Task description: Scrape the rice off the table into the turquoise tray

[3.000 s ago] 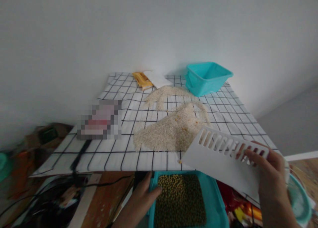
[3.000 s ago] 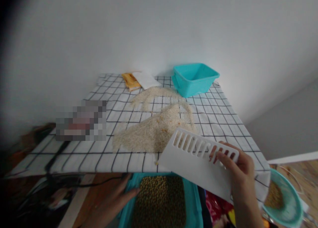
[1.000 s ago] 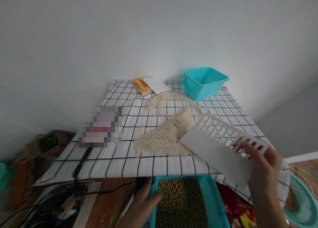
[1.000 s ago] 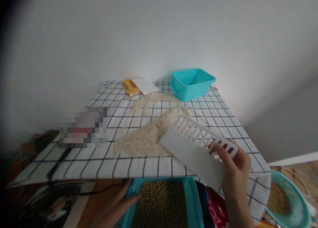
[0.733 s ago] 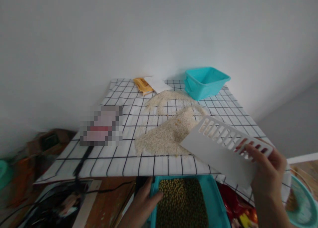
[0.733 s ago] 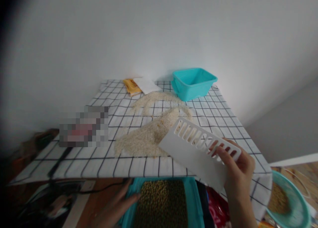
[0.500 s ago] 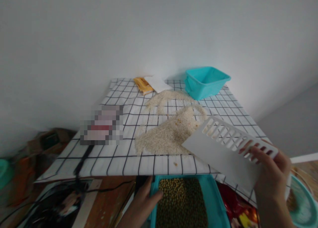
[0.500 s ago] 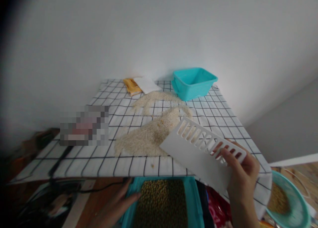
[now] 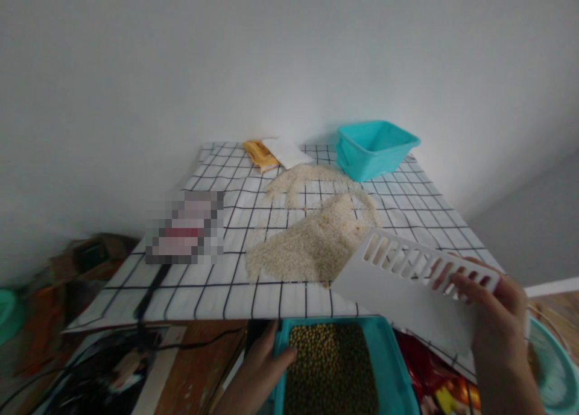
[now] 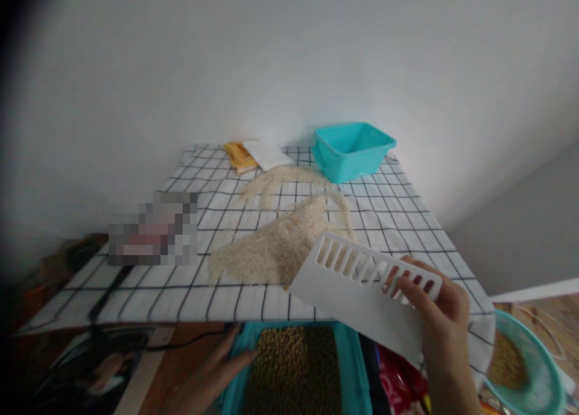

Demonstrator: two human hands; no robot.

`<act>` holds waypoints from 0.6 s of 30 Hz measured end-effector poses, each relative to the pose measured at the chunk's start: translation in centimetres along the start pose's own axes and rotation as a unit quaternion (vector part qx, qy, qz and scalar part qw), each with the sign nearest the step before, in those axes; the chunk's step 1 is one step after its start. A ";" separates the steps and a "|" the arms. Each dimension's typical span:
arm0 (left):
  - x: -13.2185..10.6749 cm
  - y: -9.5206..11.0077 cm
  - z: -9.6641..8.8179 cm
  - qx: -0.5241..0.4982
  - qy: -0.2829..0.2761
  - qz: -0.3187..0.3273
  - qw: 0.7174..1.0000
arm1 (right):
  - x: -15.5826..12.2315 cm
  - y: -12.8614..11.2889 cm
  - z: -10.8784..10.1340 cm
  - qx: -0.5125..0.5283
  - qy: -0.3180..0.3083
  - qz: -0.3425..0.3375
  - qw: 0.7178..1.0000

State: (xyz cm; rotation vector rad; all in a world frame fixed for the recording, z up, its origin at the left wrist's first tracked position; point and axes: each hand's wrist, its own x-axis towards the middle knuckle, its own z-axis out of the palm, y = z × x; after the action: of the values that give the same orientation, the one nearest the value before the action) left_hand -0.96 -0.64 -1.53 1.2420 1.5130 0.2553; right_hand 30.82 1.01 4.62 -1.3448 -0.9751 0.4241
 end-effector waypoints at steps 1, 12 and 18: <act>0.1 0.0 0.0 -0.002 -0.006 -0.004 1.000 | 0.0 -0.1 -0.1 0.004 -0.004 -0.001 1.000; -0.3 0.6 0.0 -0.029 -0.001 0.029 0.999 | -0.3 0.2 0.6 -0.002 -0.030 0.051 0.998; -0.3 0.2 0.1 -0.015 0.001 -0.009 1.000 | -0.2 0.4 0.9 -0.003 -0.025 0.068 0.997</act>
State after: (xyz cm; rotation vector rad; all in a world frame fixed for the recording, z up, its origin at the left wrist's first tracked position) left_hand -0.86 -0.80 -1.27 1.2041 1.5151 0.2666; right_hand 30.15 1.53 4.12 -1.4180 -0.9289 0.5608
